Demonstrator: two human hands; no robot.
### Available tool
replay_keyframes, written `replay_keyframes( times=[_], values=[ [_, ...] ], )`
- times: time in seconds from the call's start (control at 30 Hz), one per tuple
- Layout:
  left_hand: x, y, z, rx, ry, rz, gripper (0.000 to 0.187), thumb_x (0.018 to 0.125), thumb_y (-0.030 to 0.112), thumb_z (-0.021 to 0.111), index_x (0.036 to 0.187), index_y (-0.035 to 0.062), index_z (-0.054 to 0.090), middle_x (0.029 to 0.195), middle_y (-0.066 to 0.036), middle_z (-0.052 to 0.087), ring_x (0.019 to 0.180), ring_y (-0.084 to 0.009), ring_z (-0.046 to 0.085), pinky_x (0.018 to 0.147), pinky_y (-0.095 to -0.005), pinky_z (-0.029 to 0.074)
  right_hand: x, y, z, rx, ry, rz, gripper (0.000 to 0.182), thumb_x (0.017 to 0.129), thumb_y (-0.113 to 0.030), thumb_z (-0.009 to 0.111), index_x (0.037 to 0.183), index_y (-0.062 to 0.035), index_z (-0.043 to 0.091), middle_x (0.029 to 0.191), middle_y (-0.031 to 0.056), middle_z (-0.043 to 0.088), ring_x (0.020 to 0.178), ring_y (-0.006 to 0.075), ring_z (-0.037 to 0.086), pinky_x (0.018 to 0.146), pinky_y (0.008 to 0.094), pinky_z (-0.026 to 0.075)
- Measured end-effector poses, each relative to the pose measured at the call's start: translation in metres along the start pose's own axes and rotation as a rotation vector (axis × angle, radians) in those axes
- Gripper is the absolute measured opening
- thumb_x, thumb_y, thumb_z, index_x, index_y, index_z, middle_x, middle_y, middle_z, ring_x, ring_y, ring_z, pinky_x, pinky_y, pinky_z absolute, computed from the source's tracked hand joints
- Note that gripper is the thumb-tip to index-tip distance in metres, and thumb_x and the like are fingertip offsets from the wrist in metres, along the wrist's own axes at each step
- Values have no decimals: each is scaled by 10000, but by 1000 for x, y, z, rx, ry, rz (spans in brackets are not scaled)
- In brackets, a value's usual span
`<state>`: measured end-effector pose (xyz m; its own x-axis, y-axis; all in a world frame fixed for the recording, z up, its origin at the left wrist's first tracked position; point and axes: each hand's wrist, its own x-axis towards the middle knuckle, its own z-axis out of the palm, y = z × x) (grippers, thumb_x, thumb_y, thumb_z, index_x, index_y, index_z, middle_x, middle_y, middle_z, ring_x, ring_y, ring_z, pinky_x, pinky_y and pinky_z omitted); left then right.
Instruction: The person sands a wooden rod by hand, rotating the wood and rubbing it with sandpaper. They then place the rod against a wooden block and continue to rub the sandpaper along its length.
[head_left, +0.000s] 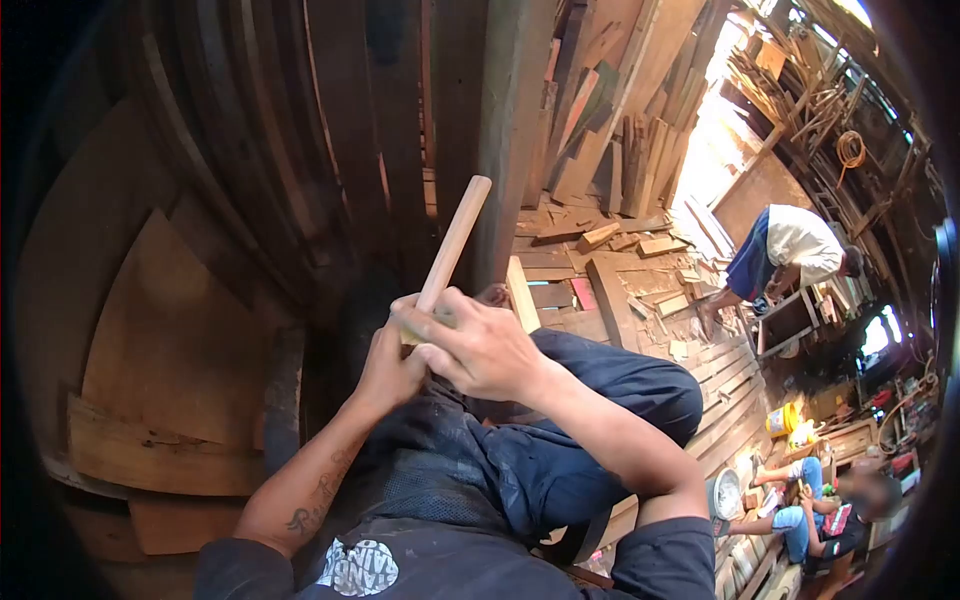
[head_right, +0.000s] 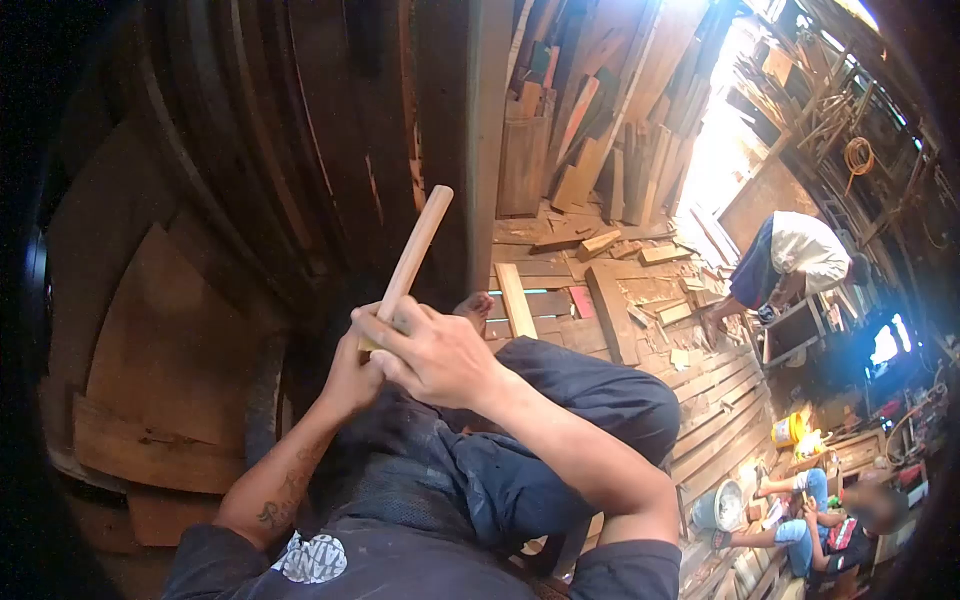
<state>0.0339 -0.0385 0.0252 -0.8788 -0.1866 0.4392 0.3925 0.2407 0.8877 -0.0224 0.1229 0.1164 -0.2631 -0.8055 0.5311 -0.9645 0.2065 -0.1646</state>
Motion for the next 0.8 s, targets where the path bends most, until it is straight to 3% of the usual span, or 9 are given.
replay_keyframes(
  times=[0.03, 0.17, 0.2, 0.3, 0.43, 0.5, 0.6, 0.67, 0.8],
  values=[
    [-3, -5, 3, 15, 27, 132, 374, 1011, 133, 609, 1353, -13, 563, 991, -153, 690, 848, -186, 676, 757, -332, 535, -4, 4, 1, -36, -29, 22, 474, 971, -276, 654, 1433, -175, 620, 1061, 141, 592, 936, 319, 703, 741, 437, 596],
    [2, 21, -8, 63, -129, -187, 409, 1000, 140, 639, 1375, -14, 579, 790, -154, 696, 632, -216, 662, 604, -368, 497, 7, 39, -14, -235, 40, 97, 471, 948, -247, 679, 1417, -211, 660, 1081, 133, 657, 906, 297, 724, 728, 415, 619],
    [5, 24, -10, 92, -134, -137, 413, 997, 153, 649, 1372, -6, 581, 704, -156, 657, 571, -226, 635, 570, -375, 475, 12, 69, -11, -256, 205, 10, 456, 1008, -229, 584, 1460, -191, 634, 988, 118, 661, 761, 302, 689, 621, 413, 603],
    [6, 31, -15, 178, -163, -165, 359, 1009, 140, 640, 1336, -3, 606, 705, -93, 588, 608, -136, 563, 585, -326, 440, 21, 78, -33, -393, 238, 334, 477, 1046, -232, 478, 1509, -174, 580, 945, 122, 675, 783, 301, 694, 634, 418, 610],
    [9, 26, -20, 196, -138, -109, 420, 1004, 165, 645, 1379, -5, 564, 711, -200, 652, 627, -313, 700, 590, -397, 492, -2, 21, 6, -176, 69, 72, 483, 998, -236, 583, 1462, -109, 619, 1013, 131, 688, 796, 300, 683, 675, 426, 603],
    [8, -16, -15, 241, -30, 257, 408, 1008, 160, 643, 1373, -9, 569, 686, -157, 639, 587, -246, 666, 574, -374, 475, -11, 19, 26, -120, 92, -39, 510, 977, -335, 649, 1468, -202, 617, 1062, 134, 687, 799, 289, 721, 679, 396, 627],
    [10, 31, -20, 119, -148, -157, 393, 1015, 153, 640, 1362, -21, 580, 682, -114, 618, 578, -158, 608, 568, -341, 455, 3, 73, 11, -257, 236, -35, 483, 1006, -325, 611, 1480, -234, 608, 1048, 121, 675, 748, 299, 692, 621, 420, 602],
    [8, 32, -20, 75, -163, -141, 387, 1018, 158, 642, 1355, -24, 586, 685, -83, 598, 592, -117, 570, 568, -324, 443, 13, 81, -18, -374, 282, 326, 482, 1065, -340, 526, 1529, -215, 551, 951, 147, 609, 703, 354, 664, 604, 468, 575],
    [6, 35, -15, -94, -195, -203, 348, 1084, 236, 574, 1321, -16, 613, 768, 45, 519, 631, -59, 446, 571, -257, 372, -1, 66, 5, -203, 259, 305, 516, 1087, -360, 485, 1581, -210, 472, 979, 194, 600, 722, 410, 672, 643, 503, 578]
  ],
)
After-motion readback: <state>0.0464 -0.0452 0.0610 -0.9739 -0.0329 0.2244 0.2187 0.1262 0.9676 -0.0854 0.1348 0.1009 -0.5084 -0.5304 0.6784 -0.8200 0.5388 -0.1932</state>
